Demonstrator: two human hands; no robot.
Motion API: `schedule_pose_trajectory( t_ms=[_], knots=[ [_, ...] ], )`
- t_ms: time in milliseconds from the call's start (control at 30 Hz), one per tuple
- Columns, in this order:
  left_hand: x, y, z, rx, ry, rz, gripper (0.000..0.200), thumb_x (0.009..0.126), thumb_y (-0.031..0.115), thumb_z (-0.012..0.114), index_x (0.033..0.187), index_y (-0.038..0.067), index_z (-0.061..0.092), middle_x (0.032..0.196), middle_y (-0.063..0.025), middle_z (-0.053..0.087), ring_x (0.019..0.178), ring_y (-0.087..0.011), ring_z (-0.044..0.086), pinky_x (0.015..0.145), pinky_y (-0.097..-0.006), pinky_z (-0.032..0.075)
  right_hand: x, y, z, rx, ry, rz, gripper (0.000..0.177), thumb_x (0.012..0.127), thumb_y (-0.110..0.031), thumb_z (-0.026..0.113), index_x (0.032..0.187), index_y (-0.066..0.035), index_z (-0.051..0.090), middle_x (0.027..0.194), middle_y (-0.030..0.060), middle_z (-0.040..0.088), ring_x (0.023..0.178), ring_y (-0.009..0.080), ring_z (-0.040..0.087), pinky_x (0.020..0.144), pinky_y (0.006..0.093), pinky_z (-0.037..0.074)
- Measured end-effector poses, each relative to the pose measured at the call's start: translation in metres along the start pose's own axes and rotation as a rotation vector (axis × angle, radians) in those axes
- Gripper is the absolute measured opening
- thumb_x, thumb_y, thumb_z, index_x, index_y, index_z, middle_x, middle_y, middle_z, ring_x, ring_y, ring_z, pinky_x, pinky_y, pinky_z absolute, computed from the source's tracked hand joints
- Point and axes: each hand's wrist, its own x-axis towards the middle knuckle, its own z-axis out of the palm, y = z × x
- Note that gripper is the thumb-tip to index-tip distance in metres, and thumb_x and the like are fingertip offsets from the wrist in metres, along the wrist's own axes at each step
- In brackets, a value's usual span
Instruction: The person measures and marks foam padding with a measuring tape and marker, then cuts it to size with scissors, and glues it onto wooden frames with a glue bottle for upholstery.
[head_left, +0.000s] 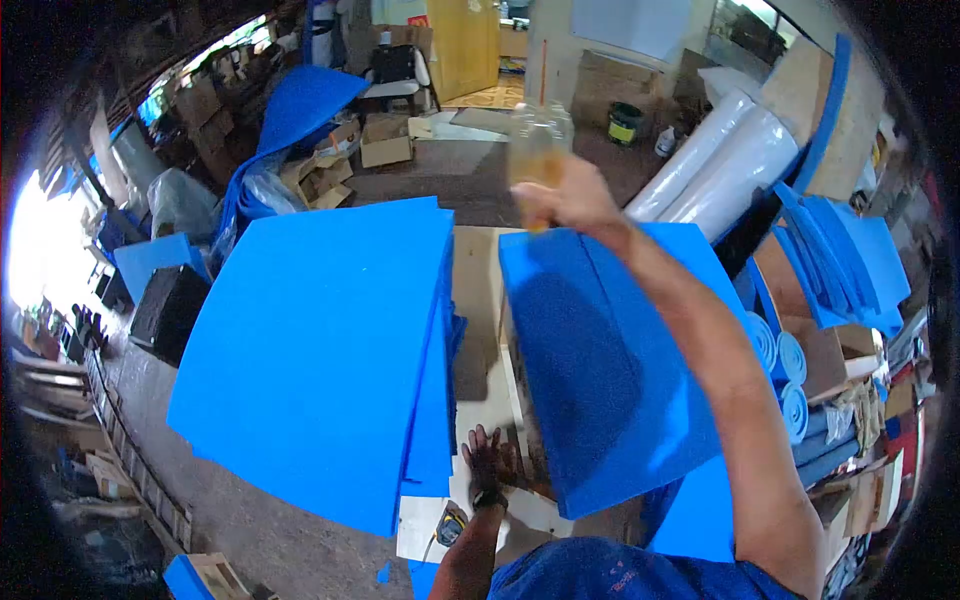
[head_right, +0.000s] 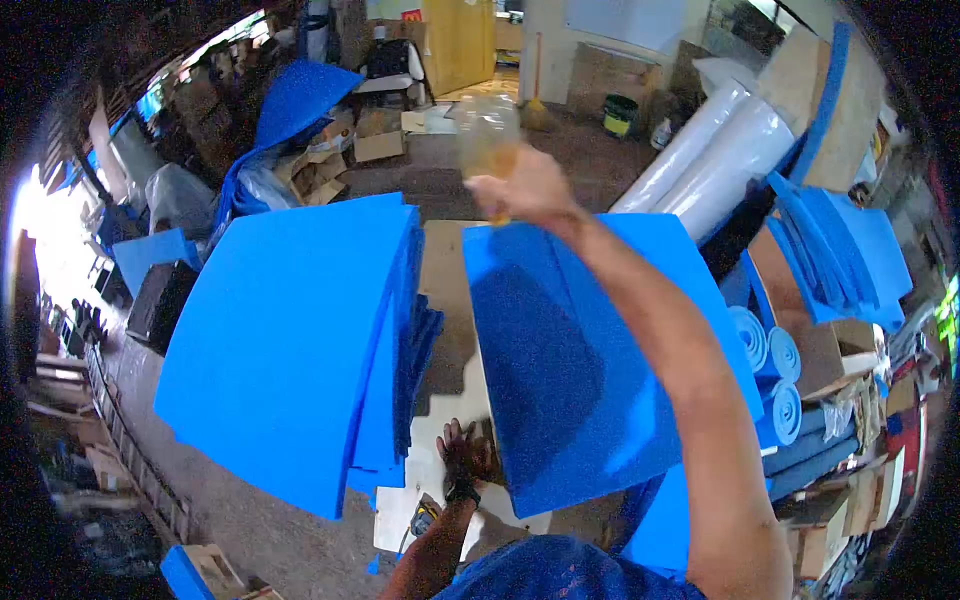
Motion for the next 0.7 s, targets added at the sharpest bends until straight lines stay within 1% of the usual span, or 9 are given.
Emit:
schedule_pose_trajectory(
  t_ms=[33,67,100,200,300,400,500,567,700],
  knots=[
    [-0.003,-0.003,0.004,0.026,0.01,0.021,0.059,0.096,0.041,0.055,0.145,0.008,0.054,0.158,-0.0245,0.035,0.15,-0.0431,0.024,0.121,-0.0633,0.016,0.005,-0.001,0.006,0.062,-0.111,-0.032,0.047,0.082,-0.053,0.076,0.088,-0.007,0.073,0.079,0.0101,0.074,0.083,0.0269,0.074,0.079,0.0439,0.057],
    [-0.003,-0.004,0.003,0.031,-0.026,-0.01,0.058,0.096,0.043,0.055,0.144,0.01,0.055,0.16,-0.0237,0.033,0.151,-0.0421,0.024,0.121,-0.063,0.014,0.011,0.007,0.025,-0.075,-0.061,-0.073,0.044,0.084,-0.046,0.078,0.101,-0.006,0.071,0.083,0.0113,0.075,0.079,0.0213,0.073,0.074,0.0384,0.056],
    [-0.002,-0.003,0.003,0.034,-0.059,-0.037,0.057,0.097,0.044,0.055,0.144,0.013,0.056,0.162,-0.023,0.031,0.152,-0.0412,0.024,0.122,-0.0626,0.012,0.012,0.023,0.044,-0.088,0.07,-0.289,0.044,0.084,-0.047,0.078,0.1,-0.006,0.07,0.084,0.0125,0.075,0.08,0.024,0.073,0.076,0.0395,0.057],
    [-0.003,-0.002,0.007,0.005,-0.034,-0.015,0.055,0.097,0.045,0.055,0.141,0.014,0.06,0.162,-0.0234,0.03,0.153,-0.0401,0.022,0.123,-0.0621,0.008,0.004,0.01,0.025,-0.111,0.076,-0.181,0.045,0.084,-0.044,0.079,0.103,-0.004,0.068,0.091,0.0164,0.075,0.086,0.0316,0.074,0.081,0.0435,0.057],
    [-0.004,-0.002,0.008,0.082,0.0,0.005,0.055,0.096,0.043,0.055,0.141,0.011,0.061,0.161,-0.0228,0.034,0.153,-0.0395,0.023,0.124,-0.0592,0.006,0.004,0.056,-0.021,-0.119,0.099,-0.121,0.071,0.077,-0.056,0.08,0.127,-0.008,0.064,0.106,0.0216,0.074,0.102,0.0407,0.071,0.092,0.0487,0.055],
    [-0.003,0.004,-0.006,-0.169,-0.049,-0.061,0.059,0.096,0.04,0.055,0.147,0.009,0.055,0.16,-0.021,0.036,0.154,-0.0382,0.022,0.125,-0.0574,0.006,0.002,0.118,-0.074,-0.117,0.158,0.001,0.047,0.083,-0.039,0.082,0.113,-0.005,0.069,0.098,0.0127,0.076,0.089,0.0282,0.074,0.083,0.0411,0.057],
    [-0.003,0.012,-0.016,-0.265,-0.153,-0.119,0.063,0.099,0.039,0.051,0.154,0.009,0.042,0.162,-0.0205,0.034,0.155,-0.0365,0.02,0.125,-0.0553,0.004,-0.017,0.151,-0.127,-0.208,0.265,0.025,0.063,0.077,-0.048,0.084,0.124,-0.01,0.067,0.113,0.0175,0.074,0.105,0.0375,0.07,0.095,0.046,0.054],
    [-0.001,0.008,-0.011,0.033,-0.098,-0.019,0.067,0.101,0.042,0.048,0.156,0.005,0.036,0.163,-0.0213,0.032,0.156,-0.0347,0.016,0.126,-0.0547,0.002,-0.028,0.17,-0.156,-0.155,0.303,0.094,0.061,0.078,-0.047,0.083,0.125,-0.01,0.067,0.114,0.0178,0.074,0.106,0.0372,0.07,0.095,0.0453,0.054],
    [-0.001,0.009,-0.005,0.117,-0.071,-0.012,0.069,0.1,0.043,0.049,0.156,0.005,0.036,0.164,-0.0217,0.03,0.156,-0.0354,0.016,0.126,-0.0556,0.003,-0.04,0.184,-0.196,-0.367,0.456,0.271,0.059,0.079,-0.047,0.082,0.118,-0.005,0.067,0.109,0.0198,0.073,0.106,0.0366,0.07,0.094,0.0446,0.054]
  ],
)
